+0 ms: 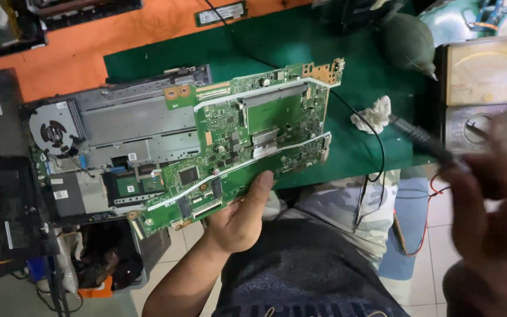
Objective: Installing a motherboard into a laptop chassis and connecting internal ribbon cables
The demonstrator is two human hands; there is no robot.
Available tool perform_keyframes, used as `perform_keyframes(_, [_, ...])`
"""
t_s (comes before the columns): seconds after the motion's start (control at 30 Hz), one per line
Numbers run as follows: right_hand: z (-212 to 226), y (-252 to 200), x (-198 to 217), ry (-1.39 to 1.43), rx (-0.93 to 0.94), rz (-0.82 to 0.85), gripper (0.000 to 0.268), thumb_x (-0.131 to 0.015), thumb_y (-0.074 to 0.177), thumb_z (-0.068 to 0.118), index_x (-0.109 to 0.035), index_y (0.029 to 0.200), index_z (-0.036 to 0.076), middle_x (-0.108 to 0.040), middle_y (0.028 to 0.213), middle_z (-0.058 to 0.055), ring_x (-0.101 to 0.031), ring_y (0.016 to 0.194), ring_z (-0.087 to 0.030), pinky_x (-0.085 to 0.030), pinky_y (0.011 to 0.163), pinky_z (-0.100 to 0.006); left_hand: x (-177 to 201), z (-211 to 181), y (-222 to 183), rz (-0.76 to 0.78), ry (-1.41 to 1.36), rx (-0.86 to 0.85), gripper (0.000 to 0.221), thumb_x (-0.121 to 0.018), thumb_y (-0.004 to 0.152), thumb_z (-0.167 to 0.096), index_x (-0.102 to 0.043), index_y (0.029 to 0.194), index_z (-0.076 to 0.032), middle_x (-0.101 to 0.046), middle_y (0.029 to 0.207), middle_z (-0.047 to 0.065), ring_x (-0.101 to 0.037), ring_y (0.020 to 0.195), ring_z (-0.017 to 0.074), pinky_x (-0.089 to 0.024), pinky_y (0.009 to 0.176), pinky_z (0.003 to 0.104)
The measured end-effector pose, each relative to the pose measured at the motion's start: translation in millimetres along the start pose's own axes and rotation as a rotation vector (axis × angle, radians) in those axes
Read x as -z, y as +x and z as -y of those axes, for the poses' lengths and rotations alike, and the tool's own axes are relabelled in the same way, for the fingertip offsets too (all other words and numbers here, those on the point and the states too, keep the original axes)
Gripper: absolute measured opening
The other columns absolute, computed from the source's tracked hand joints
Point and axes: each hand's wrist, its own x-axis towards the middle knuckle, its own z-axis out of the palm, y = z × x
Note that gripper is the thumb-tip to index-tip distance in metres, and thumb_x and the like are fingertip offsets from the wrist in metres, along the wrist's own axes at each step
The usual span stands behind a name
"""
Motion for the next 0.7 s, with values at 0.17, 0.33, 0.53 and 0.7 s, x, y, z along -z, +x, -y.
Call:
perform_keyframes(0.17, [22,5,-17,0.273,0.423,-0.164,0.008,-0.069,0.101,-0.015,-0.072,0.108,-0.017,-0.065,0.095,-0.029,-0.053,0.075,-0.035,-0.043,0.079,-0.047,-9,-39,30,-0.092,0.002,0.02,0.022,-0.068,0.102,-0.02,-0.071,0.122,-0.01,-0.071,0.129,0.01,-0.071,0.124,0.0293,-0.059,0.115,0.042])
perform_keyframes(0.33, [32,12,-16,0.233,0.509,-0.1,0.012,-0.067,0.1,-0.009,-0.073,0.11,-0.006,-0.064,0.09,-0.018,-0.051,0.065,-0.027,-0.041,0.074,-0.042,-6,-40,27,-0.01,0.025,-0.041,0.026,-0.063,0.104,-0.013,-0.067,0.128,-0.003,-0.067,0.137,0.014,-0.066,0.133,0.0302,-0.051,0.124,0.04])
perform_keyframes(0.53, [33,12,-18,0.226,0.507,-0.077,0.014,-0.066,0.1,-0.008,-0.072,0.113,-0.006,-0.063,0.091,-0.016,-0.054,0.069,-0.026,-0.041,0.076,-0.042,-4,-55,36,0.007,0.063,-0.057,0.03,-0.059,0.107,-0.014,-0.064,0.135,-0.003,-0.064,0.143,0.012,-0.062,0.14,0.0288,-0.042,0.13,0.037])
perform_keyframes(0.7, [31,12,-19,0.201,0.502,-0.057,0.016,-0.068,0.1,-0.005,-0.073,0.115,-0.004,-0.064,0.094,-0.015,-0.051,0.067,-0.026,-0.04,0.075,-0.042,-1,-59,38,0.025,0.135,-0.066,0.03,-0.059,0.106,-0.016,-0.064,0.134,-0.004,-0.064,0.143,0.013,-0.061,0.14,0.0311,-0.042,0.129,0.04])
